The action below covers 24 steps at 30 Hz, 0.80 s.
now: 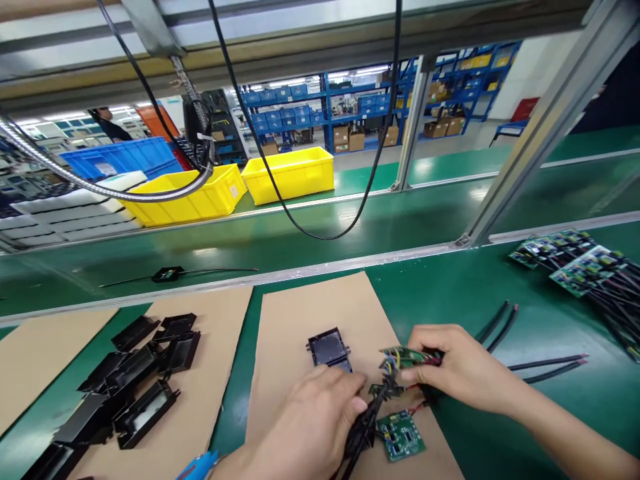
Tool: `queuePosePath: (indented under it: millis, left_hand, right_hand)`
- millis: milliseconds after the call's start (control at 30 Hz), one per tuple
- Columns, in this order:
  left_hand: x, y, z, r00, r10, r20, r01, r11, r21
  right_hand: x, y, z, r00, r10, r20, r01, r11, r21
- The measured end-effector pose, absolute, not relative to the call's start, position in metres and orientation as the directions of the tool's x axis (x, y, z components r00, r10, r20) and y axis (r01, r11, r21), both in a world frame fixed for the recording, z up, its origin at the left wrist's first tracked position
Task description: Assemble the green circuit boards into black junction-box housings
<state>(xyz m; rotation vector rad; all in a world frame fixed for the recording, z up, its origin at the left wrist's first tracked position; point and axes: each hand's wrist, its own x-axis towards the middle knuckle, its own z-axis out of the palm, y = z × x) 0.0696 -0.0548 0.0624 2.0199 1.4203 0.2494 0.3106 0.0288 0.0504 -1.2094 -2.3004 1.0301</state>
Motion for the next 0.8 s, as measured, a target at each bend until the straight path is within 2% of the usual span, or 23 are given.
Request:
queuePosePath:
  millis: [67, 133, 200, 267, 300, 367, 467, 600, 733, 800]
  left_hand:
    - [0.066, -0.048, 0.063, 0.315, 0.925, -0.212, 0.714, -0.084, 0.695]
    - [0.064, -0.042, 0.061, 0.26, 0.945, -0.2, 0.669, -0.027, 0.743]
    - [0.062, -0.038, 0.058, 0.268, 0.95, -0.16, 0.674, -0.066, 0.736]
    - [0.058, -0.036, 0.059, 0.332, 0.932, -0.147, 0.692, -0.135, 0.709]
    - [0.056, -0.034, 0.061, 0.362, 0.919, -0.158, 0.692, -0.151, 0.706]
    - [0.051, -0.03, 0.065, 0.379, 0.903, -0.203, 0.675, -0.119, 0.728]
    - [0.049, -0.023, 0.068, 0.346, 0.908, -0.237, 0.623, -0.034, 0.781]
    - [0.052, -0.018, 0.057, 0.233, 0.956, -0.178, 0.635, -0.011, 0.772]
    - [0.054, -0.013, 0.045, 0.08, 0.993, -0.082, 0.654, 0.01, 0.757]
    - [0.055, -0.008, 0.044, 0.01, 1.0, -0.018, 0.676, 0.006, 0.737]
  right_hand:
    - [0.298, 0.033, 0.057, -0.561, 0.826, -0.058, 0.601, 0.358, -0.715]
    - [0.288, 0.035, 0.057, -0.613, 0.774, -0.158, 0.607, 0.334, -0.721]
    - [0.284, 0.038, 0.053, -0.715, 0.622, -0.32, 0.56, 0.235, -0.794]
    - [0.286, 0.042, 0.047, -0.785, 0.472, -0.402, 0.481, 0.054, -0.875]
    - [0.287, 0.045, 0.044, -0.798, 0.446, -0.404, 0.442, -0.021, -0.897]
    - [0.289, 0.05, 0.04, -0.789, 0.482, -0.38, 0.397, -0.071, -0.915]
    - [0.285, 0.055, 0.04, -0.76, 0.569, -0.314, 0.389, 0.012, -0.921]
    - [0.277, 0.054, 0.049, -0.709, 0.657, -0.256, 0.45, 0.142, -0.882]
    - [0.26, 0.053, 0.063, -0.644, 0.746, -0.171, 0.586, 0.337, -0.737]
    - [0.241, 0.053, 0.068, -0.607, 0.793, -0.056, 0.667, 0.469, -0.579]
